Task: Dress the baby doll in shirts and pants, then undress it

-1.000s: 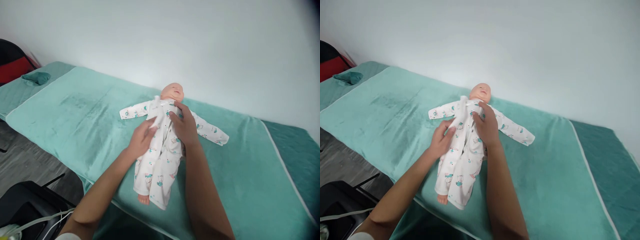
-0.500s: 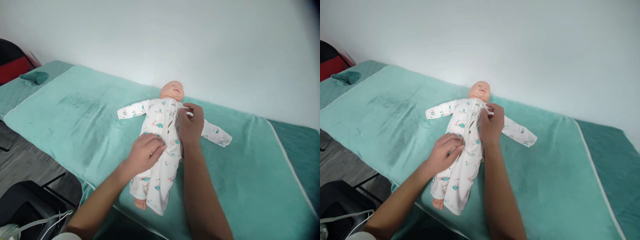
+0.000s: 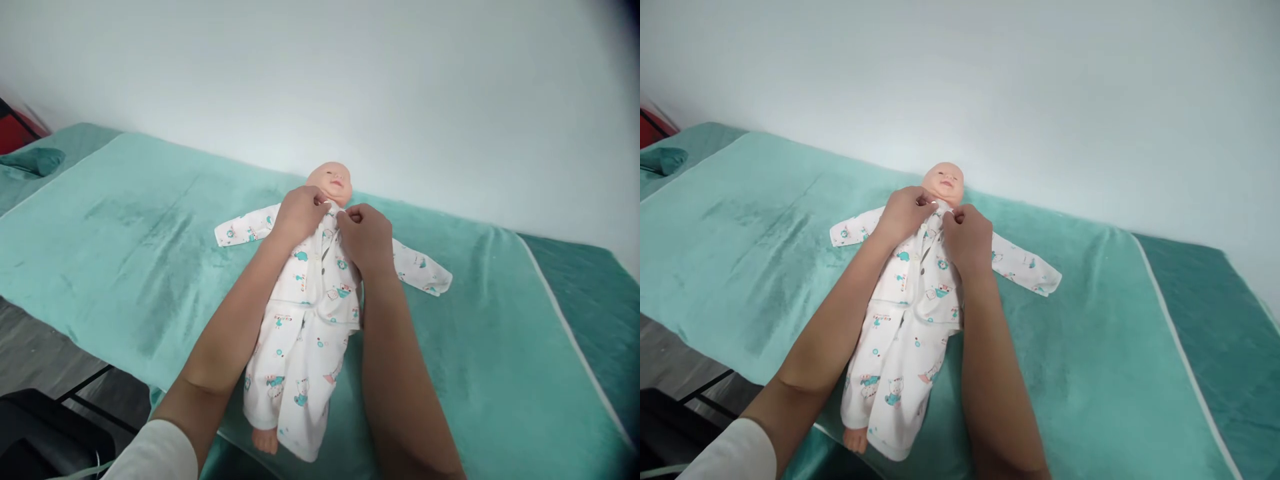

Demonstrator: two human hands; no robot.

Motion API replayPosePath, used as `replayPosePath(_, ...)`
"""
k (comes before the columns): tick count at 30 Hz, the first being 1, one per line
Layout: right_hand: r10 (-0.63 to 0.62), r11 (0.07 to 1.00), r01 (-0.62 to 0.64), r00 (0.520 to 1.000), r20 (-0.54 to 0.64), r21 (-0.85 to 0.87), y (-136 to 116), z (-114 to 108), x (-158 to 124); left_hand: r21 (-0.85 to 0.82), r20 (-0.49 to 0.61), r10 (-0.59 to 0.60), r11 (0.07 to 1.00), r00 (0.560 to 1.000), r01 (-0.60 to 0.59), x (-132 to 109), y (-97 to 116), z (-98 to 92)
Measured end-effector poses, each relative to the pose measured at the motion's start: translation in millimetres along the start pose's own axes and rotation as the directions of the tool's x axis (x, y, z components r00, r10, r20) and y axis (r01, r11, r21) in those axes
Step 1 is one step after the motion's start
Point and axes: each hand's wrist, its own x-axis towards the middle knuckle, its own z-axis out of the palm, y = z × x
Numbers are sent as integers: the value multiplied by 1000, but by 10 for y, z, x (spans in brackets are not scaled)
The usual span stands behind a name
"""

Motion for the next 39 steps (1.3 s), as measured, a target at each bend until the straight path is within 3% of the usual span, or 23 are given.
replayPosePath(4,53,976,-43,998,-41,216,-66,-6,-3,-96,-47,77,992,996,-81,-83,-8,10)
replayPosePath(8,40,920,1,995,-96,393,-83,50,-2,-276,-73,50,959,996,-68,-153,42,47)
replayPosePath(15,-23,850,8,1000,21,527,13,74,6,-316,-51,45,947,998,-59,-165,-11,109)
replayPosePath(23,-30,857,-9,997,68,515,-1,40,-21,-305,-41,106,945,994,-113,-153,-82,101)
replayPosePath(29,-58,919,-2,988,140,394,-34,-6,-35,-257,-7,150,955,989,-147,-216,-47,56)
replayPosePath(34,-73,972,34,984,162,233,-90,-31,-72,-212,-13,96,972,995,-97,-241,-1,54)
replayPosePath(39,-146,981,119,974,173,155,-129,-28,-131,-351,3,-11,936,1000,11,-214,-35,62)
